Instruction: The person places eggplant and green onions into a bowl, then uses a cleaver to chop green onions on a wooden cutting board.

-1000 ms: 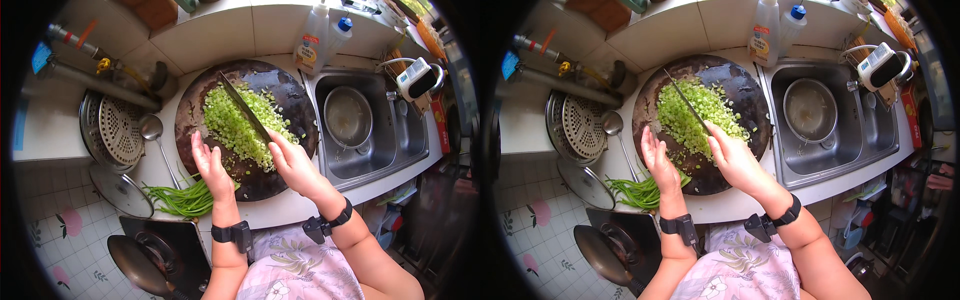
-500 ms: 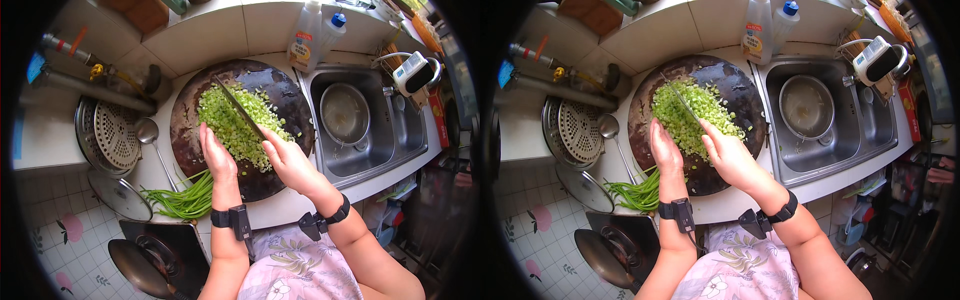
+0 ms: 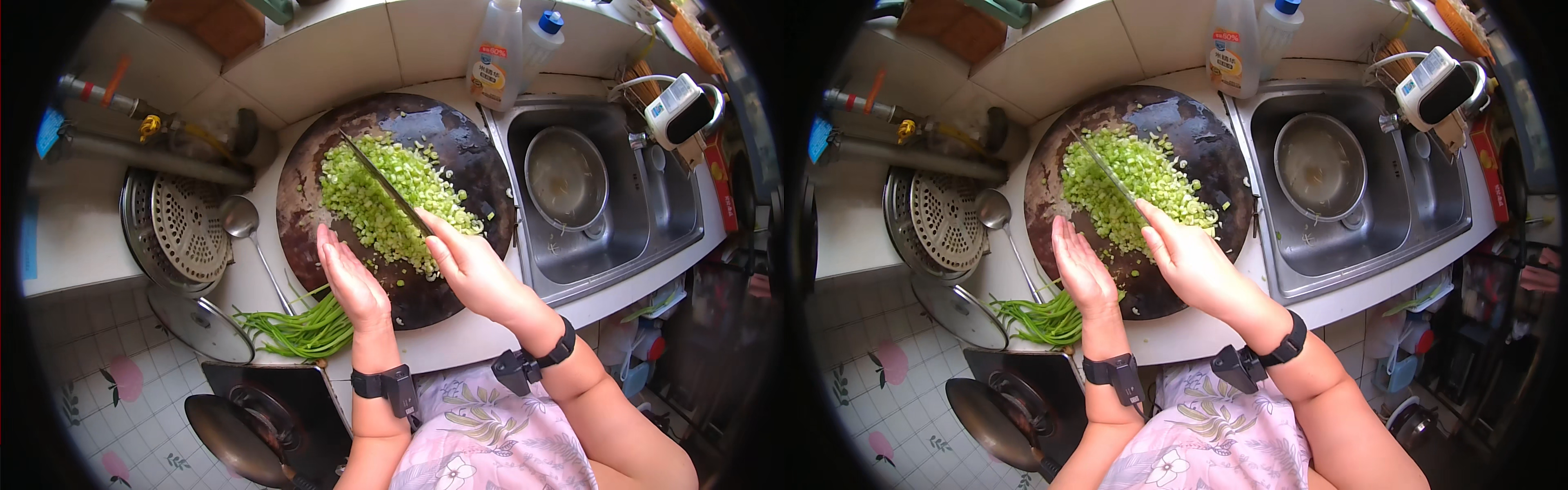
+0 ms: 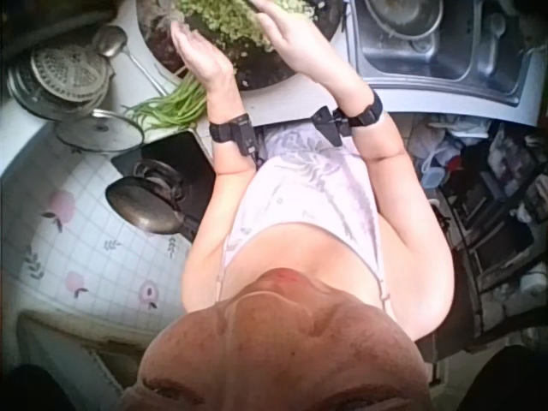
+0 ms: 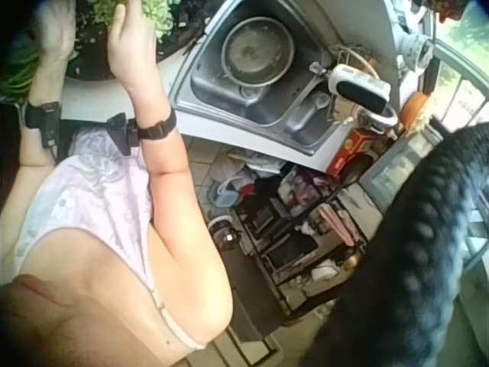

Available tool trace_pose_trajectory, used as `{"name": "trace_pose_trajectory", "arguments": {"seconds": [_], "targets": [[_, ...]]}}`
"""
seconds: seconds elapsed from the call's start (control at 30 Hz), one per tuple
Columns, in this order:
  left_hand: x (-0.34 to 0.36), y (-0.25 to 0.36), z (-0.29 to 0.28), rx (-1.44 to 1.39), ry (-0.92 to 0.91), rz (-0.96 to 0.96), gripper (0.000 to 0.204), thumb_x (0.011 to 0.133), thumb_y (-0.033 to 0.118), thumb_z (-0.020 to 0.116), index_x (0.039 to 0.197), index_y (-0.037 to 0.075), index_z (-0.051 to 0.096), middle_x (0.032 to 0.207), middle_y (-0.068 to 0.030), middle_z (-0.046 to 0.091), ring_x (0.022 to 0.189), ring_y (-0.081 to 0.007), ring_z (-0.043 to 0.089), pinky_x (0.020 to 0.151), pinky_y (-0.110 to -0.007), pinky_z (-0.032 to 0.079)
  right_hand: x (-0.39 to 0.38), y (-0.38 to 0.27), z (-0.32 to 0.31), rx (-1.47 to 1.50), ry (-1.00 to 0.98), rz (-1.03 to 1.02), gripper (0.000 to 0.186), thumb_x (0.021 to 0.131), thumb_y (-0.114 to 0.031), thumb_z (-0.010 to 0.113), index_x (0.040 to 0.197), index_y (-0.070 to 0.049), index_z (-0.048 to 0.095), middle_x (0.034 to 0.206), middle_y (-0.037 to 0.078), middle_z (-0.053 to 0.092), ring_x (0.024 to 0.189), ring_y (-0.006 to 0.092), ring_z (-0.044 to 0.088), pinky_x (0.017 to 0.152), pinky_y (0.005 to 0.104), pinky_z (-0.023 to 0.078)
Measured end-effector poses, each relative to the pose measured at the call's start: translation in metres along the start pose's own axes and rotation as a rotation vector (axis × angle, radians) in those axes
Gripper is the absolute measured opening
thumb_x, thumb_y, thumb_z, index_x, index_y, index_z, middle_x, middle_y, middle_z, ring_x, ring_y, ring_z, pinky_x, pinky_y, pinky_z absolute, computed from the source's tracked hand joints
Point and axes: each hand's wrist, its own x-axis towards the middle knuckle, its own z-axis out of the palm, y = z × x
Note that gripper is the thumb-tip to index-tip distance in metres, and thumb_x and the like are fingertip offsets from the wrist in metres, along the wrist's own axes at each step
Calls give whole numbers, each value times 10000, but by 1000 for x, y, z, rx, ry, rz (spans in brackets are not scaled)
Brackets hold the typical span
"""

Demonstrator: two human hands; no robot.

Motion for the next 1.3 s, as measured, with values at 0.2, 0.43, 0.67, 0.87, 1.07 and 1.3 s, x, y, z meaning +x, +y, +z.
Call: {"name": "trace_pose_trajectory", "arguments": {"seconds": [0.2,0.43,0.67,0.87,1.07,1.3], "targets": [[-9,-18,3,-18,23,-32,589,1010,338,317,1459,-22,190,1538,-187,140,1447,-246,62,1170,-358,29,4,1,-4,-47,15,-62,398,955,-189,489,1310,-10,474,842,267,629,793,413,623,724,420,492],[-11,-25,17,-23,68,-68,606,1013,349,315,1462,-28,163,1545,-186,102,1446,-250,27,1171,-373,25,9,2,-2,-73,26,-32,397,957,-193,480,1311,-13,476,883,278,626,834,411,626,752,427,488],[0,-2,39,-196,-122,93,633,1006,399,310,1462,-21,185,1549,-182,124,1452,-250,72,1179,-376,45,10,1,-7,-33,-35,37,393,963,-198,473,1306,-8,474,911,279,628,850,419,620,761,434,489],[-3,20,4,-13,-92,185,516,1000,250,325,1440,-10,259,1525,-145,228,1442,-253,136,1180,-380,81,7,-9,-6,7,-63,58,399,966,-201,467,1317,-12,455,870,274,623,810,417,615,730,447,483],[-16,14,-18,61,-75,124,491,989,157,361,1439,-14,266,1518,-142,248,1432,-241,174,1175,-375,116,8,-14,-7,-48,-131,77,409,964,-192,469,1332,-16,440,853,278,619,814,426,610,720,455,476],[-13,9,-19,60,-98,105,488,970,89,389,1432,-22,281,1504,-147,276,1424,-244,197,1168,-377,138,11,-12,-8,-94,-144,81,402,967,-194,462,1320,-2,449,878,285,624,832,432,613,737,448,478]]}}
